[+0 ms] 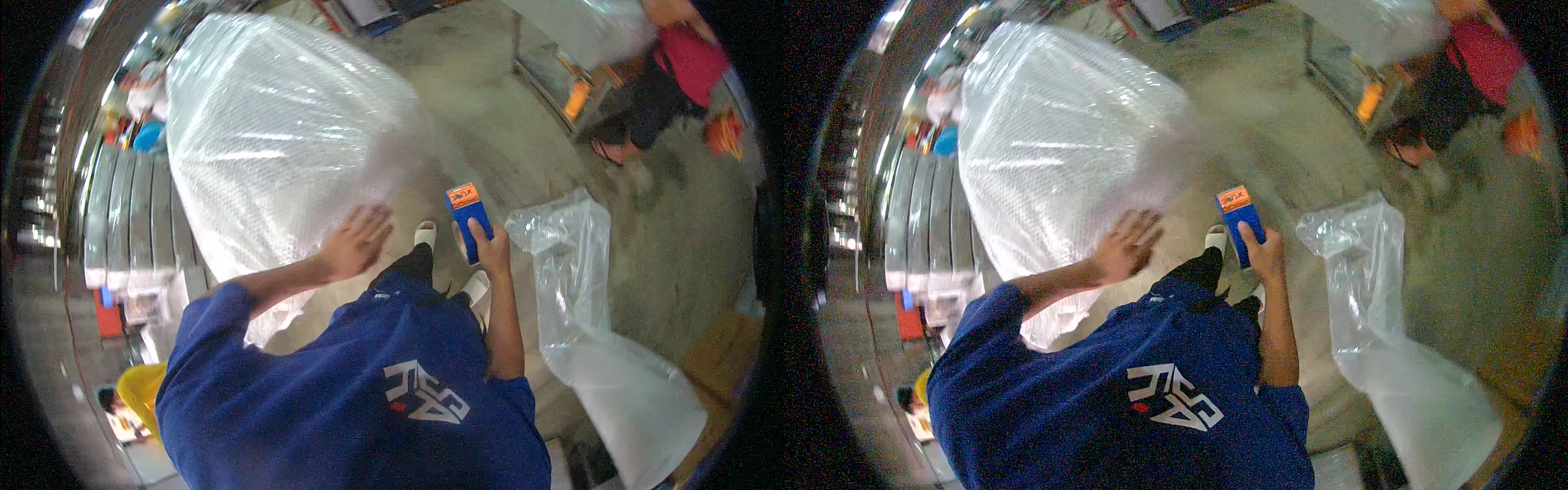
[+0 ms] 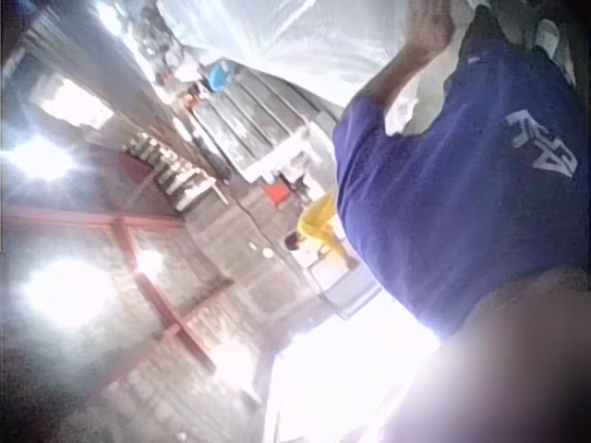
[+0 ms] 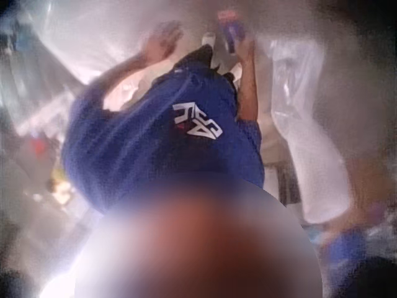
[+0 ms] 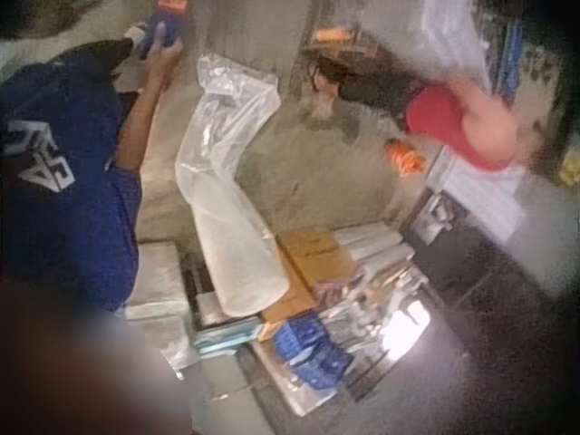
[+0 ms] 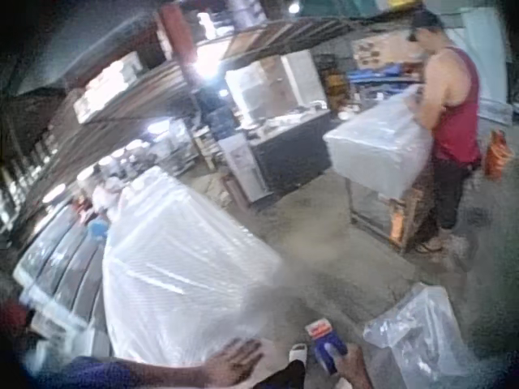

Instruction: The person wraps a large piece of furniture with bubble wrap and secures it using a handheld tape dispenser. They rotate the item to cover all sides and apply multiple strips of tape to ensure the wrapping stays in place.

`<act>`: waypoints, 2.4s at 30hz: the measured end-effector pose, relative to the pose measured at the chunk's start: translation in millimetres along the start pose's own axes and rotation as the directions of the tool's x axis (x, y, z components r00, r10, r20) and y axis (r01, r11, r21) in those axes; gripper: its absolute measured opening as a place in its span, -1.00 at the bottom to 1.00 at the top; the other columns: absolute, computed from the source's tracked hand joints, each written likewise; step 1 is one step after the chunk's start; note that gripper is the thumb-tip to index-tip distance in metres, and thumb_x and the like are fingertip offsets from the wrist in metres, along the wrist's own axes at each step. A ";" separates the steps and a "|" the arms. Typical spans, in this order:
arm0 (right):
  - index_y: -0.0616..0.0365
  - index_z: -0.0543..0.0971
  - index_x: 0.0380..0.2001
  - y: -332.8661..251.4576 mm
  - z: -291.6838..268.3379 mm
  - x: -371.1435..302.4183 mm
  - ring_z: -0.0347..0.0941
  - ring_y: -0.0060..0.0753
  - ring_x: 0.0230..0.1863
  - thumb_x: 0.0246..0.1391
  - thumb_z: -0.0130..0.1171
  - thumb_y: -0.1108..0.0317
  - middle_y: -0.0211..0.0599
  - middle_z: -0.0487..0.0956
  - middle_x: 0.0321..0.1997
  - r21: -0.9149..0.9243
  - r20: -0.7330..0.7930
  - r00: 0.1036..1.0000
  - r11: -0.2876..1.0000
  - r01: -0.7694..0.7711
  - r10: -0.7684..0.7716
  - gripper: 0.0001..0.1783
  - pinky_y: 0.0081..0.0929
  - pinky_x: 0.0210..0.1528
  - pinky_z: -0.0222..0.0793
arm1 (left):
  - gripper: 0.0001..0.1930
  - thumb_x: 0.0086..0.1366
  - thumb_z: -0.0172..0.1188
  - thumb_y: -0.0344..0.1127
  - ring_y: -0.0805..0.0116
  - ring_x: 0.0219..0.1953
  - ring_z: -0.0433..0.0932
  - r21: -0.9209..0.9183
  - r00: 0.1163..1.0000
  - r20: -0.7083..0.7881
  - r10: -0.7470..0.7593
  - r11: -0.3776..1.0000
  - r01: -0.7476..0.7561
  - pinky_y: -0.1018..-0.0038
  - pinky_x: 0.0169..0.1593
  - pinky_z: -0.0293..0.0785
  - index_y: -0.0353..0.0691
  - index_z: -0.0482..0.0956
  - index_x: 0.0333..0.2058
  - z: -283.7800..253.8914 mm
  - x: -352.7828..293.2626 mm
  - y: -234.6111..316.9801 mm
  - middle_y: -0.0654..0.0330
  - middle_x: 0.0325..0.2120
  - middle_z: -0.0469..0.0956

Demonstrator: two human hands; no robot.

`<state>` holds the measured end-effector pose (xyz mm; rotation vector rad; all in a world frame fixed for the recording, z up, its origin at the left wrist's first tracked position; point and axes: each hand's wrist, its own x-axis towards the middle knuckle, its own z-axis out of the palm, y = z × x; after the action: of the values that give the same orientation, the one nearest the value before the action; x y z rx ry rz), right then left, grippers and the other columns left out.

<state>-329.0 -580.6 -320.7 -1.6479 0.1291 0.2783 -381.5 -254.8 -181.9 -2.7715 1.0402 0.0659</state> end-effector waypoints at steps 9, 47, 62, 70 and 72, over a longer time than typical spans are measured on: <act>0.30 0.68 -0.31 -66.6 79.5 -3.0 0.57 -0.30 -0.39 0.11 0.36 -0.23 -0.17 0.66 -0.41 -0.105 0.239 0.967 0.987 0.118 -0.090 -0.35 -0.28 -0.25 0.47 | -0.31 0.22 0.17 -0.36 0.01 0.44 0.20 0.250 0.946 -0.052 -0.320 0.913 0.323 0.02 0.46 0.11 -0.22 0.33 0.37 -17.7 -92.8 -30.0 0.03 0.37 0.26; 0.16 0.69 -0.02 -0.6 182.1 24.2 0.66 -0.18 -0.20 0.16 0.27 -0.25 -0.08 0.72 -0.23 -0.094 0.384 0.922 0.992 0.079 -0.037 -0.34 -0.22 -0.04 0.51 | -0.40 0.32 0.22 -0.15 0.02 0.40 0.22 0.214 0.976 0.026 -0.215 0.955 0.205 -0.02 0.30 0.16 -0.12 0.42 0.32 -16.1 -130.0 -33.3 0.13 0.38 0.30; 0.26 0.68 -0.07 -31.9 150.8 17.3 0.64 0.15 -0.04 0.07 0.30 -0.29 0.08 0.71 -0.08 -0.860 0.296 0.946 0.468 0.204 0.132 -0.25 -0.05 0.04 0.54 | -0.51 0.19 0.32 -0.38 0.06 0.22 0.39 0.044 0.920 -0.302 -0.250 0.960 0.276 0.07 0.26 0.24 -0.09 0.63 0.14 -9.6 -195.5 -32.0 0.14 0.11 0.47; 0.33 0.68 -0.32 -128.1 144.8 -106.8 0.62 -0.37 -0.36 0.11 0.37 -0.20 -0.12 0.70 -0.40 -0.227 0.264 0.929 0.953 -0.201 0.259 -0.35 -0.29 -0.28 0.51 | -0.48 0.08 0.26 -0.34 0.30 -0.17 0.45 -0.103 0.941 -0.154 -0.301 0.952 0.288 0.35 -0.15 0.34 -0.14 0.66 0.10 -15.4 -210.9 -24.5 0.28 -0.30 0.41; 0.31 0.67 -0.28 -147.0 179.0 -127.3 0.57 -0.46 -0.37 0.14 0.37 -0.15 -0.21 0.67 -0.41 -0.128 0.306 0.944 0.988 -0.090 0.126 -0.40 -0.37 -0.28 0.48 | -0.48 0.04 0.29 -0.32 0.25 -0.21 0.47 -0.121 0.942 -0.204 -0.268 0.961 0.247 0.29 -0.16 0.35 -0.18 0.67 0.06 -13.2 -211.0 -24.4 0.26 -0.34 0.44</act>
<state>-433.5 -399.0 -159.8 -1.6890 -0.0378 0.6378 -524.9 -102.4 -143.2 -3.0287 0.7225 -0.2376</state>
